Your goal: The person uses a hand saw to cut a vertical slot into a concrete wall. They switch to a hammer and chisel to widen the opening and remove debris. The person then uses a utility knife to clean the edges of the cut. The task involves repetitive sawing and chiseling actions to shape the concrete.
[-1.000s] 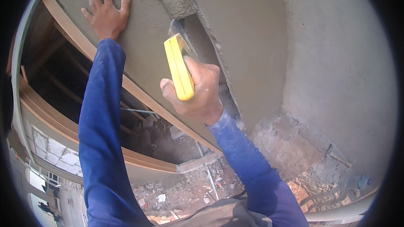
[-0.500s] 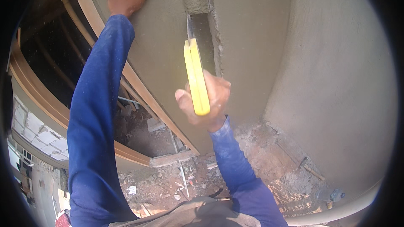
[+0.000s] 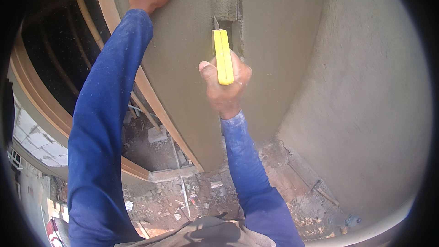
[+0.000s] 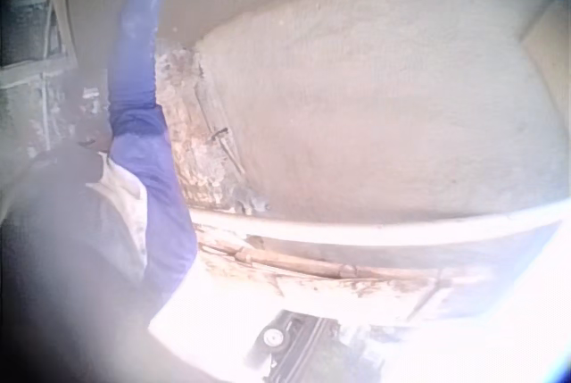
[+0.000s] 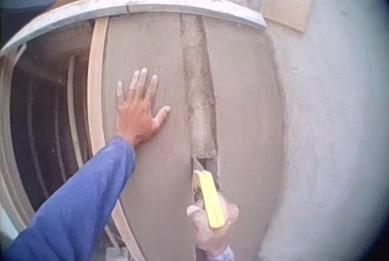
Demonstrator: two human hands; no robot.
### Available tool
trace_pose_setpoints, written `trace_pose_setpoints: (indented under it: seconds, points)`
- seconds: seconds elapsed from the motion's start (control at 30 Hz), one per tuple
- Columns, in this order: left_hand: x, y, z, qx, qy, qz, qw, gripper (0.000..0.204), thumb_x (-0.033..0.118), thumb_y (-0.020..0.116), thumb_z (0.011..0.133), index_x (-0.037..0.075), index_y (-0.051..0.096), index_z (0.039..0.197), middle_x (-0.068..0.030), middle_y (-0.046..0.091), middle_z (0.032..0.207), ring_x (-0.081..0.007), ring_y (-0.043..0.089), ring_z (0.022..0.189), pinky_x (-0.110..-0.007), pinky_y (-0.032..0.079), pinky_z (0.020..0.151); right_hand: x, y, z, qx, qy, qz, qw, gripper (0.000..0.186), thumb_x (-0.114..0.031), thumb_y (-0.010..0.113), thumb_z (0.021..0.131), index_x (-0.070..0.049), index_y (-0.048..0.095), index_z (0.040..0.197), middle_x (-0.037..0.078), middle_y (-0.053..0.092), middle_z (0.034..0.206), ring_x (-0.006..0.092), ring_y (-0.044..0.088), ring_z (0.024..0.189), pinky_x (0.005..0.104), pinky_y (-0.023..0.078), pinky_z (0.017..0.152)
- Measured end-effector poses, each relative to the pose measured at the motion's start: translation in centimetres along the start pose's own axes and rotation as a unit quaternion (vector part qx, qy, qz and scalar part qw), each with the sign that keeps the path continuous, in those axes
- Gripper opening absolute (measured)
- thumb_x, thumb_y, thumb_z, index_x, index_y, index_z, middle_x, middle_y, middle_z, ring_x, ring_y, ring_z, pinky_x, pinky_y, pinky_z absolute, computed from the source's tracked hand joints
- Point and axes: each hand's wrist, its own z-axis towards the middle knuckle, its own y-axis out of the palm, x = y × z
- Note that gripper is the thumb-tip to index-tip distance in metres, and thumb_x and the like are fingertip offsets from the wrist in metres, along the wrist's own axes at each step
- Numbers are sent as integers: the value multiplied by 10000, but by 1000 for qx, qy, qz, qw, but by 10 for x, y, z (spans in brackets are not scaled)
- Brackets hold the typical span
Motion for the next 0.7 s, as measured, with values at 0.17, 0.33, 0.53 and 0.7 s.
trace_pose_setpoints:
  seconds: [0.17, 0.33, 0.53, 0.7]
  points:
    - [-1, 0, -2, 14, -2, 3, 1000, 864, 558, 589, 880, 103, 306, 1558, -164, 218, 1635, -319, 161, 1526, -599, 51, 1212, -20, -13, -29, 4, -62, 28, 998, 289, -212, 734, 798, -10, 548, 707, -5, 494, 561, 102, 471, 507, 287, 395, 505]
    - [-3, 5, -3, 38, 8, 10, 999, 856, 561, 588, 877, 100, 327, 1550, -163, 226, 1633, -320, 165, 1525, -601, 50, 1211, 2, -8, 3, -25, -18, 15, 999, 258, -178, 729, 810, -19, 550, 713, 1, 466, 568, 110, 432, 526, 297, 370, 496]
    - [4, -3, -5, 6, -2, -1, 1000, 845, 566, 581, 881, 101, 341, 1544, -157, 240, 1629, -319, 166, 1525, -594, 45, 1212, -8, -11, -16, 5, -52, 0, 999, 271, -179, 733, 811, -17, 545, 701, 5, 481, 559, 110, 449, 502, 292, 386, 490]
    - [1, 1, -16, 15, 1, 1, 1000, 830, 557, 582, 884, 92, 357, 1535, -155, 259, 1621, -309, 174, 1523, -595, 60, 1212, -27, -12, -11, -30, -47, 27, 998, 247, -161, 704, 808, 2, 549, 706, 18, 494, 555, 109, 476, 500, 292, 406, 500]
